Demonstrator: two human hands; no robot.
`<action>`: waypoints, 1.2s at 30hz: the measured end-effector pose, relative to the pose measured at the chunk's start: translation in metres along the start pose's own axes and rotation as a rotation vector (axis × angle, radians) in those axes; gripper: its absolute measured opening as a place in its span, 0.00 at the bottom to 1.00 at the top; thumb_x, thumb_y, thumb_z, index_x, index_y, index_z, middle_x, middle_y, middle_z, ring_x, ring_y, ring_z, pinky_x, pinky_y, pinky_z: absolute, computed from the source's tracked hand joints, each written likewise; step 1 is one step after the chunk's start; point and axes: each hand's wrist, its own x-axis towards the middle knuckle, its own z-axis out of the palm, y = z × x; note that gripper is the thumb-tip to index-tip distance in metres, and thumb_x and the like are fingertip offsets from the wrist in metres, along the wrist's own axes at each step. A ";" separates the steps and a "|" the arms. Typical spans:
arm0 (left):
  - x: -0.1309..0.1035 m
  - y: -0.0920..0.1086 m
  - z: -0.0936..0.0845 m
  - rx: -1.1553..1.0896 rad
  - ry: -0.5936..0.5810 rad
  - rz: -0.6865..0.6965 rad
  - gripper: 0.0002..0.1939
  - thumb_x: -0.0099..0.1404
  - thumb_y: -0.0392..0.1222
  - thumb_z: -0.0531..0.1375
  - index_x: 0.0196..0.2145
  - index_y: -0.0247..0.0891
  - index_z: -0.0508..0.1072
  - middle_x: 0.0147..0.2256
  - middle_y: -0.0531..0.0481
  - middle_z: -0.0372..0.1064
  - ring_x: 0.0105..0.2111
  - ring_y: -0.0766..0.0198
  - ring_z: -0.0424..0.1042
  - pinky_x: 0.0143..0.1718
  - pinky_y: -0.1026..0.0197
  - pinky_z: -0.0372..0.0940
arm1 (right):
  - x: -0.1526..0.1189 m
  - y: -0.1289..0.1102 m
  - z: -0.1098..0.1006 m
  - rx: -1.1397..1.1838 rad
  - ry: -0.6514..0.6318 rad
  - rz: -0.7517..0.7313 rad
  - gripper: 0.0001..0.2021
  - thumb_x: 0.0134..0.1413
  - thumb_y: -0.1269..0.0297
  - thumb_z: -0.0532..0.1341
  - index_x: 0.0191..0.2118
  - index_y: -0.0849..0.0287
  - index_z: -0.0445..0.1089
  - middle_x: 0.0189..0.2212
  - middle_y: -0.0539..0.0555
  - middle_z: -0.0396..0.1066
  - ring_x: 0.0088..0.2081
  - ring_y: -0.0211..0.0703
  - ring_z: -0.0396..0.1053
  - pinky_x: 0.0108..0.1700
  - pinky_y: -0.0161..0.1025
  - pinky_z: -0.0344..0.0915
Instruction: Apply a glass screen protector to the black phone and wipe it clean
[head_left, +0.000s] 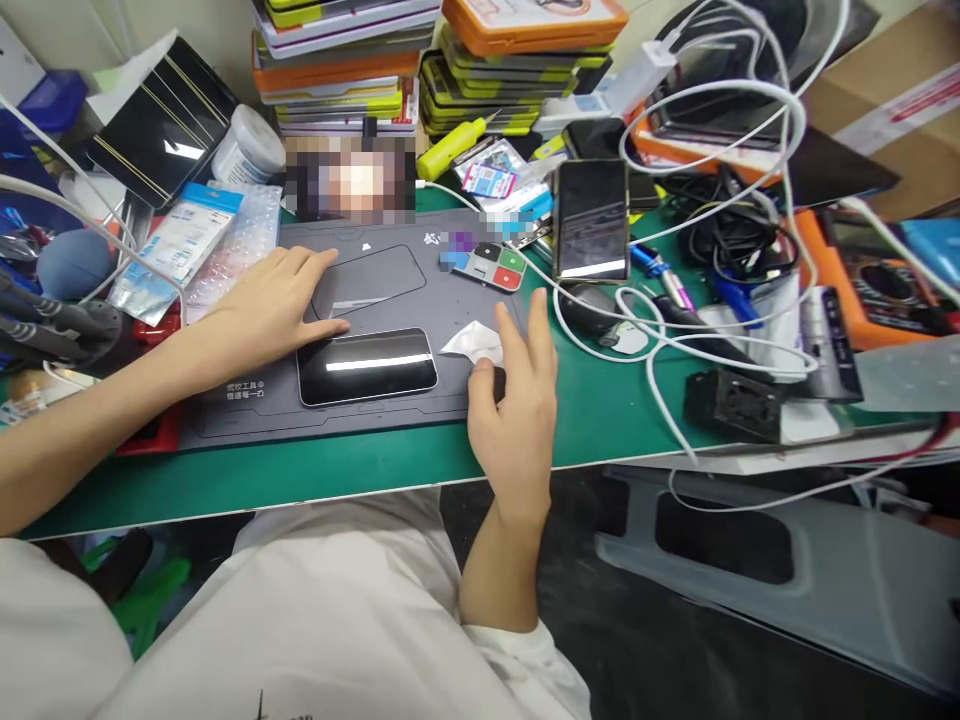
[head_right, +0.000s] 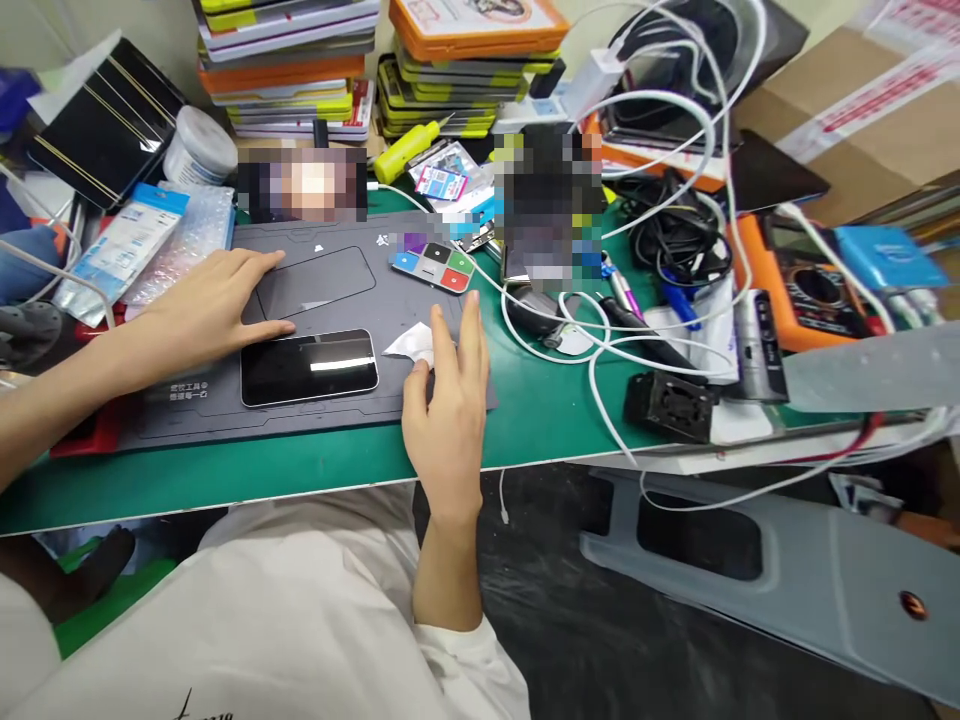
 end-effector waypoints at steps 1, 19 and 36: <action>0.001 -0.002 0.000 0.012 0.007 0.018 0.43 0.83 0.63 0.60 0.82 0.33 0.59 0.72 0.29 0.70 0.72 0.33 0.70 0.75 0.36 0.65 | 0.000 0.000 -0.001 0.000 -0.008 -0.002 0.31 0.84 0.59 0.51 0.85 0.43 0.58 0.89 0.58 0.49 0.88 0.62 0.50 0.84 0.71 0.58; 0.035 -0.015 -0.020 0.205 -0.094 0.168 0.33 0.81 0.50 0.56 0.76 0.33 0.69 0.59 0.29 0.75 0.59 0.36 0.79 0.62 0.40 0.73 | 0.000 -0.003 -0.004 0.114 0.025 0.029 0.26 0.86 0.48 0.56 0.79 0.45 0.70 0.85 0.61 0.59 0.85 0.64 0.59 0.82 0.71 0.63; 0.032 0.005 -0.020 0.341 -0.138 0.162 0.35 0.74 0.49 0.64 0.72 0.29 0.72 0.58 0.26 0.76 0.59 0.32 0.79 0.57 0.41 0.75 | -0.001 -0.002 -0.002 0.136 0.041 0.034 0.26 0.86 0.46 0.56 0.77 0.46 0.72 0.84 0.62 0.61 0.84 0.62 0.61 0.82 0.68 0.63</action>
